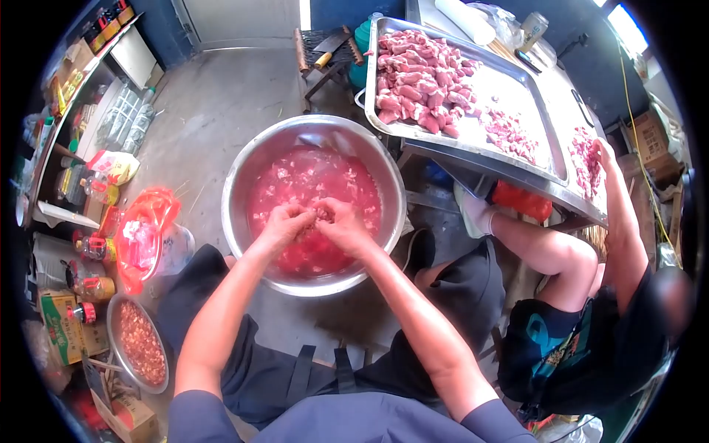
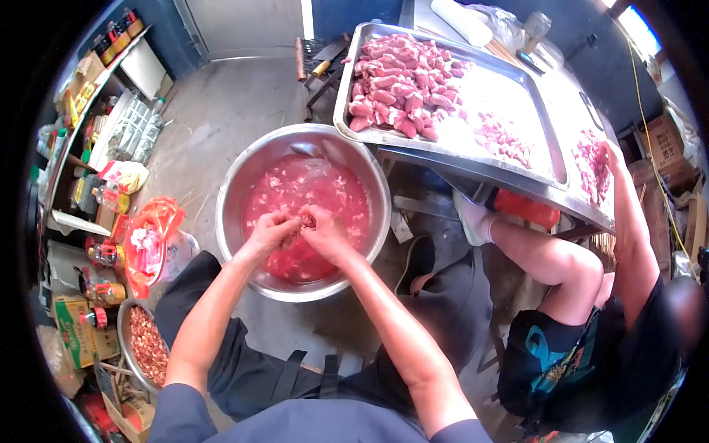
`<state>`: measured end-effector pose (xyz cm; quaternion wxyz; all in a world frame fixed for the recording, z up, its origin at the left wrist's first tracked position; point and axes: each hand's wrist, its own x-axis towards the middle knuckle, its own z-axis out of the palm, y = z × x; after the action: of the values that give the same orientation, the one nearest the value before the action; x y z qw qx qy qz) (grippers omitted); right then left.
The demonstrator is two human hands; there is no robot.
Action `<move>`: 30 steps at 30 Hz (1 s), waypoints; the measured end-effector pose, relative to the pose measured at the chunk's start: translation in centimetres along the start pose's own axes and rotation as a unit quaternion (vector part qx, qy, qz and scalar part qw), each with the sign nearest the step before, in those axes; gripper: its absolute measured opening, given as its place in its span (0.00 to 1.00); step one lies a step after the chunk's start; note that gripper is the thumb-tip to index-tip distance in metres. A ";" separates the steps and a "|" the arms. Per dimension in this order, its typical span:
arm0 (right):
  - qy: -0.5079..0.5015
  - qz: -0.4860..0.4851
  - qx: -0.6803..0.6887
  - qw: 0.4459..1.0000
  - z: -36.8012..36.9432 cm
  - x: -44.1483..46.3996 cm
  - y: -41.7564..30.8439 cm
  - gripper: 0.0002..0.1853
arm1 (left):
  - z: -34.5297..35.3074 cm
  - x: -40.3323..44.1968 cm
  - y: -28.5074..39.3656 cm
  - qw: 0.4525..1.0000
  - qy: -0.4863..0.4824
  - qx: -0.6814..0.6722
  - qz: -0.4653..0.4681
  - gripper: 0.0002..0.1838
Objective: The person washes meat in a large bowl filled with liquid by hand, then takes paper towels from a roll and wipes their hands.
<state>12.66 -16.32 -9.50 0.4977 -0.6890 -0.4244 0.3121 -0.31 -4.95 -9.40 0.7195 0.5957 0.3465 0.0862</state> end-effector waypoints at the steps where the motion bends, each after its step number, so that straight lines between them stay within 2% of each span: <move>1: 0.012 -0.012 -0.008 1.000 0.1 0.0 0.0 0.17 | 0.0 0.0 0.2 1.000 0.001 -0.027 0.005 0.09; 5: -0.003 0.004 -0.016 1.000 -0.1 -0.2 0.0 0.17 | -0.1 -0.1 0.6 0.998 -0.009 -0.063 0.011 0.05; 8: -0.057 0.030 -0.052 0.997 -0.1 -0.3 0.0 0.14 | -0.1 0.1 0.4 0.997 -0.016 -0.078 0.014 0.05; 10: -0.024 -0.036 -0.036 0.998 0.2 -0.4 0.2 0.09 | 0.2 -0.1 0.5 0.998 -0.004 -0.068 0.016 0.04; 14: -0.019 -0.054 -0.106 0.993 0.7 -0.5 0.5 0.10 | 0.4 -0.1 0.3 0.997 0.011 -0.069 0.030 0.04; 19: 0.008 -0.066 -0.153 0.986 1.1 -0.6 0.3 0.12 | 0.0 -0.4 1.2 0.992 -0.016 -0.123 -0.026 0.03; 22: 0.037 -0.043 -0.096 0.994 0.9 -0.3 0.5 0.11 | 0.3 -0.9 2.1 0.987 -0.030 -0.152 -0.034 0.04; 26: 0.046 -0.032 -0.093 0.994 1.0 -0.2 0.1 0.11 | 0.0 -1.1 2.3 0.983 -0.046 -0.174 -0.025 0.04; 28: 0.059 0.002 -0.120 0.991 0.9 0.0 0.1 0.13 | -0.4 -1.5 2.7 0.980 -0.086 -0.177 -0.014 0.04; 30: 0.081 0.025 -0.114 0.990 0.2 0.7 2.1 0.13 | -0.2 -2.2 3.6 0.983 -0.073 -0.170 -0.015 0.04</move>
<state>13.37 -15.92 -11.57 0.4409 -0.7744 -0.3983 0.2174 -1.06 -5.02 -5.26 0.8349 0.4640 0.2821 0.0898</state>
